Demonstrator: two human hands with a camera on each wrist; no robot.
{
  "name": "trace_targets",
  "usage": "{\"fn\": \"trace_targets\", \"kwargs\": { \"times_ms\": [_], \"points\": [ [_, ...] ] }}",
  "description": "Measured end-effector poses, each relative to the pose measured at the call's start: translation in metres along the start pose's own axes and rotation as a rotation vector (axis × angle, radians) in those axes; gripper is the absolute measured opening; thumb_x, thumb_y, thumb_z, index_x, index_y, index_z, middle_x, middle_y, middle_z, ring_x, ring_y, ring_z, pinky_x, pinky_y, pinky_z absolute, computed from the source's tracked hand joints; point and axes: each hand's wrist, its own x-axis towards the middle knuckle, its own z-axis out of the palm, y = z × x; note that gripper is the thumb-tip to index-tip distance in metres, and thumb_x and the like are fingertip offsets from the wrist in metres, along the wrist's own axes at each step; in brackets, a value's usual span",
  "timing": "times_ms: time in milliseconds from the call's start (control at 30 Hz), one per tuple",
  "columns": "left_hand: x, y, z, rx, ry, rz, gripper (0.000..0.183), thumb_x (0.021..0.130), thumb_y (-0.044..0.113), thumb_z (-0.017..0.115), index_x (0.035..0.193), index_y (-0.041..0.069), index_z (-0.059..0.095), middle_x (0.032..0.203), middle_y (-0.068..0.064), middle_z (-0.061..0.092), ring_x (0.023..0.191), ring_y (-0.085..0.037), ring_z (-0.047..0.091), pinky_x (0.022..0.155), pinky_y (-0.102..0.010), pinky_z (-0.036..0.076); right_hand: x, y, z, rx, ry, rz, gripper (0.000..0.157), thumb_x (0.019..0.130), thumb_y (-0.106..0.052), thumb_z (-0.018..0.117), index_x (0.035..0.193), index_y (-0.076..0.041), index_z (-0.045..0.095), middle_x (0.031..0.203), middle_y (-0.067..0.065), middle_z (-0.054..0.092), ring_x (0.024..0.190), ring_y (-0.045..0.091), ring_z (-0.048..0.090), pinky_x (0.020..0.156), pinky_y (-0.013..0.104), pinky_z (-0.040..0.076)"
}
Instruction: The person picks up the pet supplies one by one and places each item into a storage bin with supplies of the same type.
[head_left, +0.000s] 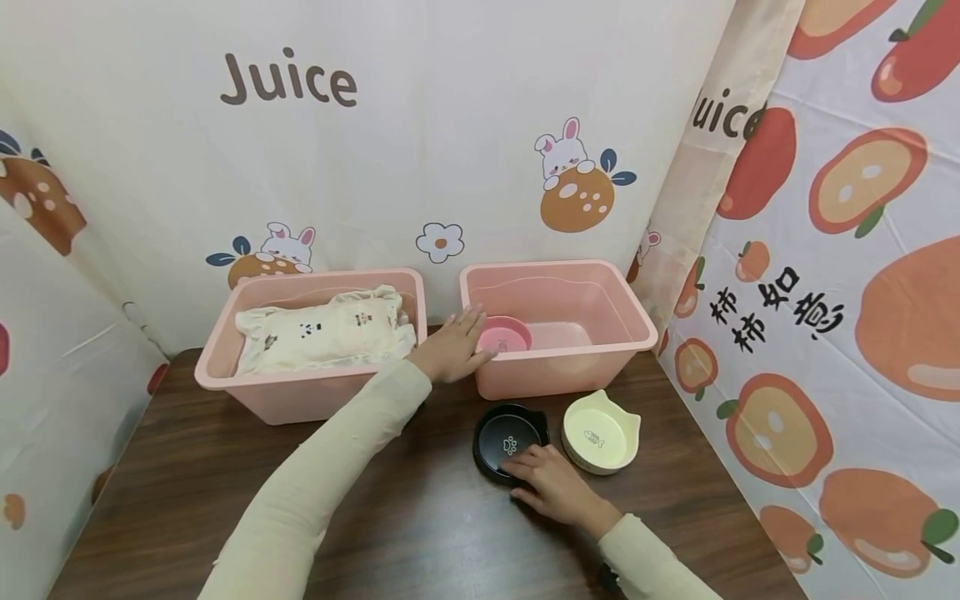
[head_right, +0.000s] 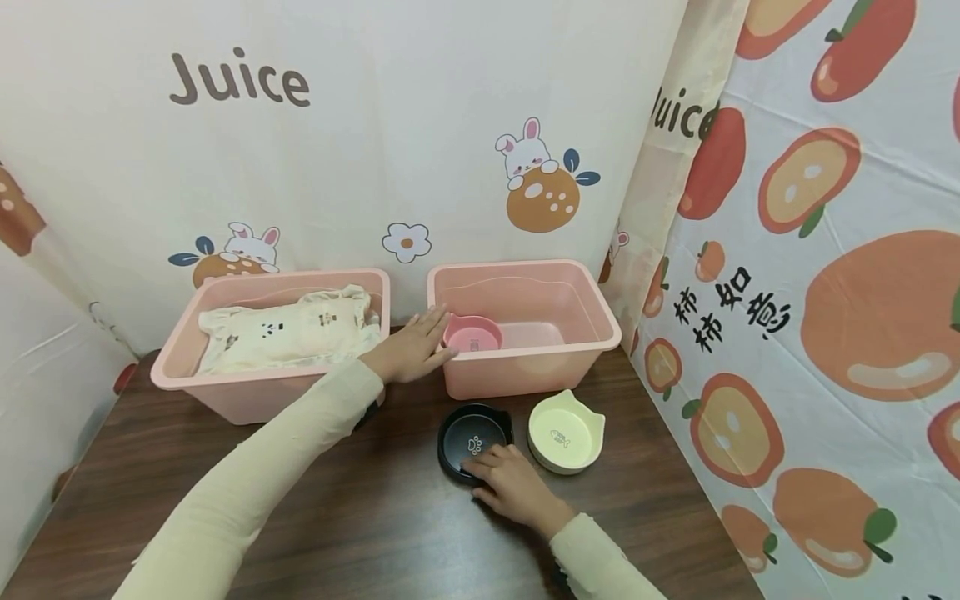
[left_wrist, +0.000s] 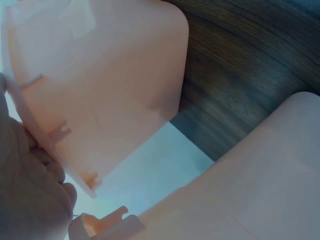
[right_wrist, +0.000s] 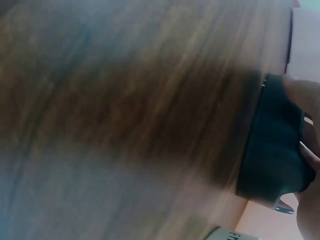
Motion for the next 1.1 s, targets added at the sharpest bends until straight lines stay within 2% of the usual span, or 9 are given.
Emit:
{"fn": "trace_targets", "kwargs": {
  "times_ms": [300,600,833,1100],
  "points": [
    [0.000,-0.001,0.001,0.001,0.002,-0.005,0.076,0.101,0.054,0.027,0.153,0.001,0.010,0.160,-0.014,0.003,0.148,-0.030,0.006,0.119,-0.044,0.011,0.001,-0.002,0.011,-0.028,0.112,0.024,0.028,0.074,-0.022,0.080,0.102,-0.023,0.074,0.093,-0.011,0.068,0.083,0.010,0.055,0.071,0.028,0.038],
    [0.000,0.000,0.000,-0.007,-0.007,-0.009,0.076,0.101,0.054,0.027,0.153,0.002,0.009,0.161,-0.013,0.002,0.148,-0.029,0.003,0.119,-0.045,0.011,0.002,-0.004,0.013,-0.010,0.109,0.063,0.021,0.074,-0.017,0.081,0.093,-0.023,0.074,0.087,-0.013,0.066,0.078,0.008,0.052,0.068,0.027,0.035],
    [0.000,0.000,0.001,-0.005,-0.015,-0.014,0.077,0.101,0.054,0.027,0.153,0.002,0.008,0.161,-0.013,0.001,0.148,-0.030,0.003,0.119,-0.043,0.009,0.001,-0.002,0.012,-0.012,0.117,0.038,0.019,0.072,-0.015,0.081,0.089,-0.022,0.075,0.083,-0.013,0.065,0.075,0.008,0.051,0.065,0.025,0.032],
    [0.000,0.002,-0.001,-0.006,-0.007,-0.013,0.075,0.101,0.051,0.032,0.153,0.002,0.010,0.160,-0.014,0.005,0.148,-0.030,0.005,0.119,-0.044,0.010,0.000,-0.004,0.001,0.019,0.094,0.024,0.017,0.074,-0.017,0.081,0.089,-0.022,0.076,0.080,-0.013,0.064,0.073,0.007,0.049,0.064,0.024,0.032]
  ]
}}
